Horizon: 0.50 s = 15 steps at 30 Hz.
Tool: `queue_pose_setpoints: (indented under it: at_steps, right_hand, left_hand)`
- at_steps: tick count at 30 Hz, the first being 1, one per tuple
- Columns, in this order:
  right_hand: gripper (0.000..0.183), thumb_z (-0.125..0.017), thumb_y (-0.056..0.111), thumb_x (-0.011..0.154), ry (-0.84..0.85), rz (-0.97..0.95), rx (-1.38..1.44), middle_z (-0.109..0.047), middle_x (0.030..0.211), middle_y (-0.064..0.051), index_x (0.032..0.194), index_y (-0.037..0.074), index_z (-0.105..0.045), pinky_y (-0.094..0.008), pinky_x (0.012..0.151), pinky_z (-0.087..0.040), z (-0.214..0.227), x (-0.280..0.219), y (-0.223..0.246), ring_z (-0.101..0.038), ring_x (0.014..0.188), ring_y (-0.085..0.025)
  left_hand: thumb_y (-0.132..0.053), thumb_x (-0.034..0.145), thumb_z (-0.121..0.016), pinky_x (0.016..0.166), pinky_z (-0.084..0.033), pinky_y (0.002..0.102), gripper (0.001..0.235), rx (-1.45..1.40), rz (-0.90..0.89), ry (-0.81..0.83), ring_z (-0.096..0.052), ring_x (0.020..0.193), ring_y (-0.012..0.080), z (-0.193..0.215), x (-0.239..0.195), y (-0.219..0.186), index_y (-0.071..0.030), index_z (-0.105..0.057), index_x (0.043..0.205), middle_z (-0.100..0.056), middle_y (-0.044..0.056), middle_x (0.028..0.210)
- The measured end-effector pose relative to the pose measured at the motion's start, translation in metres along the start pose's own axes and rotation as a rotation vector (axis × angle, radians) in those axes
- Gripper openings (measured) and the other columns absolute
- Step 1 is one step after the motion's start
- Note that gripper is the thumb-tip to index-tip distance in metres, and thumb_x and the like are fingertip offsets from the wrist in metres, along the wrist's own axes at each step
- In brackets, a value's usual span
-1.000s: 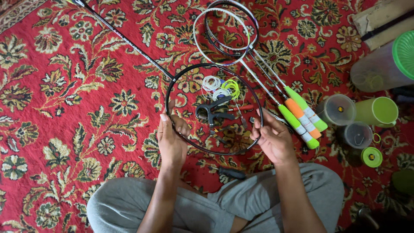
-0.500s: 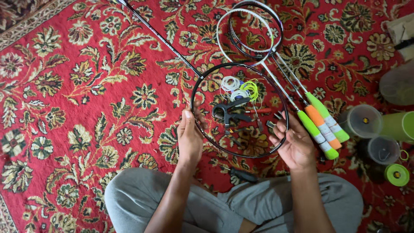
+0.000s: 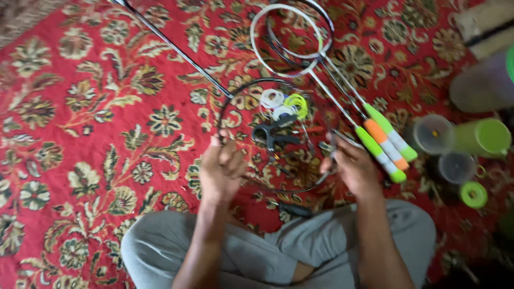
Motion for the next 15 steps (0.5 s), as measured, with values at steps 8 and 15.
queue_pose_setpoints:
  at_steps: [8,15]
  right_hand:
    - [0.053,-0.078,0.052,0.083,0.360,-0.559,-1.211,-0.076,0.104,-0.017,0.121,0.016,-0.077,-0.052,0.097,-0.049,-0.072,-0.021,-0.014,-0.070,0.100,-0.040]
    - [0.052,-0.077,0.053,0.071,0.661,-0.707,-1.600,-0.078,0.105,-0.014,0.107,0.016,-0.080,-0.054,0.092,-0.057,-0.101,-0.038,-0.041,-0.072,0.105,-0.041]
  left_hand:
    - [-0.033,0.111,-0.040,0.032,-0.022,0.017,0.028,0.226,-0.066,0.007,-0.022,0.040,0.0024,-0.013,-0.007,-0.045,-0.013,-0.059,0.111,-0.024,-0.011,0.059]
    - [-0.028,0.114,-0.034,0.030,-0.025,0.016,0.030,0.499,-0.268,-0.067,-0.021,0.037,0.0020,-0.023,-0.011,-0.062,-0.012,-0.059,0.116,-0.022,-0.009,0.057]
Point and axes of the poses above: each hand's wrist, its own x-axis towards the middle knuckle, its own z-axis out of the back of the hand, y = z × x, the point moved 2 cm from there along x, towards the middle knuckle
